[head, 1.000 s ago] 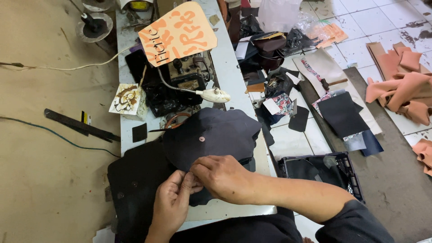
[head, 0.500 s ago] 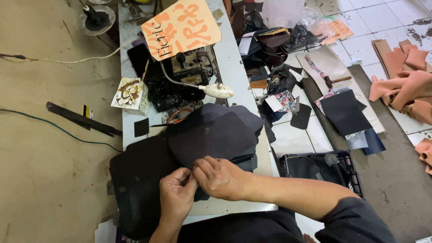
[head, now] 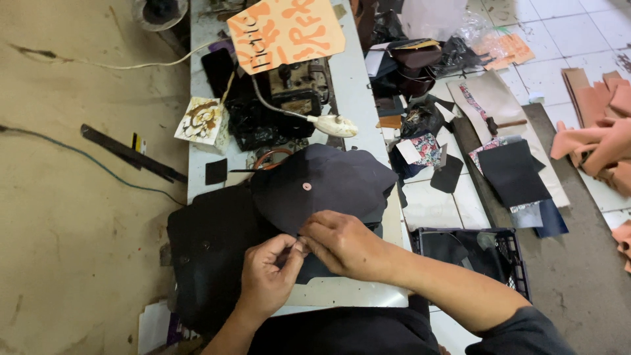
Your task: Peeling off protective green backing from leather pieces and organizing them on a workbench.
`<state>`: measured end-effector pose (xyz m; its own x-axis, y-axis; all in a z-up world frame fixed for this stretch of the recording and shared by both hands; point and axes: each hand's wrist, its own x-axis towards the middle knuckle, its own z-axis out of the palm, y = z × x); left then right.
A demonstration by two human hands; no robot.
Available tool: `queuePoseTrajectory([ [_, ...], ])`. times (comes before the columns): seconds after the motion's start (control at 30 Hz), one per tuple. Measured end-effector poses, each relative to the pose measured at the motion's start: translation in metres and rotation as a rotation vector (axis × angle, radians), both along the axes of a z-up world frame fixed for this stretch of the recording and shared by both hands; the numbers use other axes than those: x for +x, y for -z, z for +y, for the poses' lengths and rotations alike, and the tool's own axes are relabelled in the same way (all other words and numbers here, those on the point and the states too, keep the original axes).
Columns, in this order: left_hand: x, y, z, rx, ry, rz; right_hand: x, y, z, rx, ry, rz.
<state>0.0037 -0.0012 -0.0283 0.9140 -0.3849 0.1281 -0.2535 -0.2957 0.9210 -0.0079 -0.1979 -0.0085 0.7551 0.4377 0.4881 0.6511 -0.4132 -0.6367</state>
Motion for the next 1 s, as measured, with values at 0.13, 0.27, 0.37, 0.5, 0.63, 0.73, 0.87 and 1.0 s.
queuePoseTrajectory([
  [0.13,-0.005,-0.008,-0.004,-0.064,0.016,-0.120,-0.007,-0.003,0.004,-0.009,0.029,0.006],
  [0.27,-0.004,0.002,-0.008,-0.128,-0.006,-0.066,-0.008,-0.004,0.007,0.049,0.072,-0.001],
  [0.37,0.002,0.008,-0.013,-0.256,-0.002,-0.031,-0.002,-0.008,0.005,0.080,0.110,0.060],
  [0.5,-0.002,0.005,-0.018,-0.292,-0.003,-0.074,-0.002,-0.002,0.002,0.114,0.157,0.138],
  [0.63,-0.007,0.009,-0.012,-0.355,-0.045,0.002,-0.005,-0.017,0.013,0.088,0.163,0.189],
  [0.73,-0.006,0.007,-0.010,-0.279,-0.054,0.016,-0.006,-0.014,0.017,0.070,0.169,0.125],
  [0.87,-0.005,0.009,-0.013,-0.316,-0.043,0.029,-0.006,-0.015,0.019,0.022,0.193,0.069],
  [1.0,-0.001,0.018,-0.013,-0.362,-0.010,-0.069,-0.006,-0.003,0.013,-0.009,0.229,0.021],
])
